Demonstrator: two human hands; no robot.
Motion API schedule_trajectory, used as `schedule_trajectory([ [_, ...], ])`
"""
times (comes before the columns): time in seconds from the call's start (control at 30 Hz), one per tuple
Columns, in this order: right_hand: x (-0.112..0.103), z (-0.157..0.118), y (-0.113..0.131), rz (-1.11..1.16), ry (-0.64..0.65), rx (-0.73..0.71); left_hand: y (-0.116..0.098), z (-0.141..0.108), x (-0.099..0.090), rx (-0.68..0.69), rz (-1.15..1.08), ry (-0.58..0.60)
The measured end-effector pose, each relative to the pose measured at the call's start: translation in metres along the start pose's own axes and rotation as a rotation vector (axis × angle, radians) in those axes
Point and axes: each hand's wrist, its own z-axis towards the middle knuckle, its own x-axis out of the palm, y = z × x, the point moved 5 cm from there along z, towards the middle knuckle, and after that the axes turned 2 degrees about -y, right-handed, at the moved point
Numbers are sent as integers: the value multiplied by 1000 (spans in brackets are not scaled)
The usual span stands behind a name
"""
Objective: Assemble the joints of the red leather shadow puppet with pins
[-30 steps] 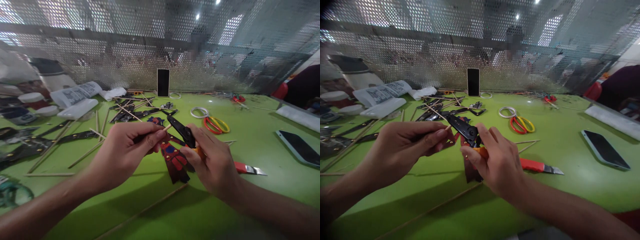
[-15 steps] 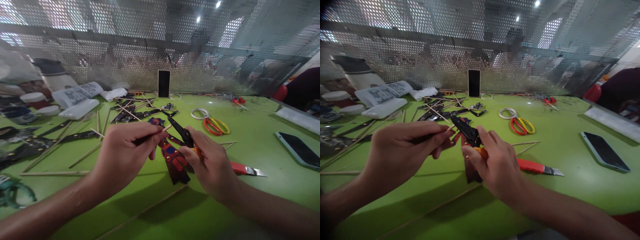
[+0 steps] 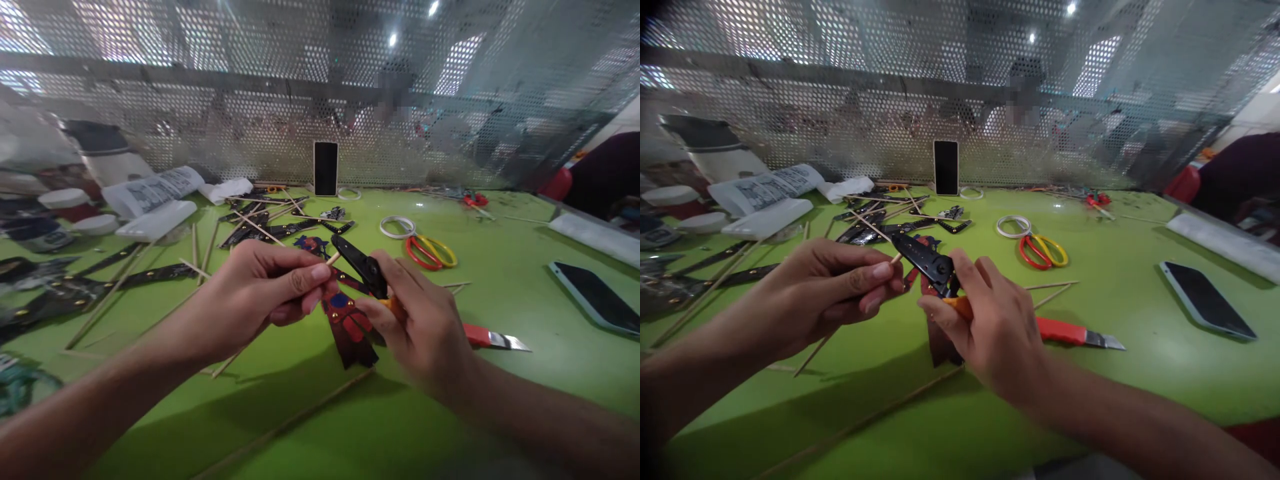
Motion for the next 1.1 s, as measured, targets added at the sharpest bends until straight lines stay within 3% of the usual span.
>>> schedule_trajectory([
  [0.1, 5, -1, -3, 32, 48, 68, -6, -5, -2, 165, 332, -171],
  [0.23, 13, -1, -6, 119, 165, 178, -18, -17, 8, 513, 837, -407],
  [0.33, 16, -1, -7, 182, 205, 222, -20, -20, 14, 612, 957, -444],
  [0.43, 17, -1, -7, 170, 189, 218, -15, -12, 7, 399, 777, -349],
  [0.6, 17, -3, -8, 102, 134, 176, 2, 4, -4, 6, 239, -96],
  [0.73, 15, -5, -6, 48, 67, 115, 9, 10, -2, -124, -119, 68],
  [0.83, 13, -5, -3, 29, 37, 75, 7, 11, -1, -129, -163, 137],
  [0.97, 15, -3, -6, 50, 67, 95, 2, 9, -8, 48, 204, -37],
  [1.03, 18, -3, -8, 71, 115, 129, -3, 4, -8, 241, 478, -183],
  [1.1, 21, -2, -9, 107, 175, 177, -11, -6, -2, 525, 780, -323],
])
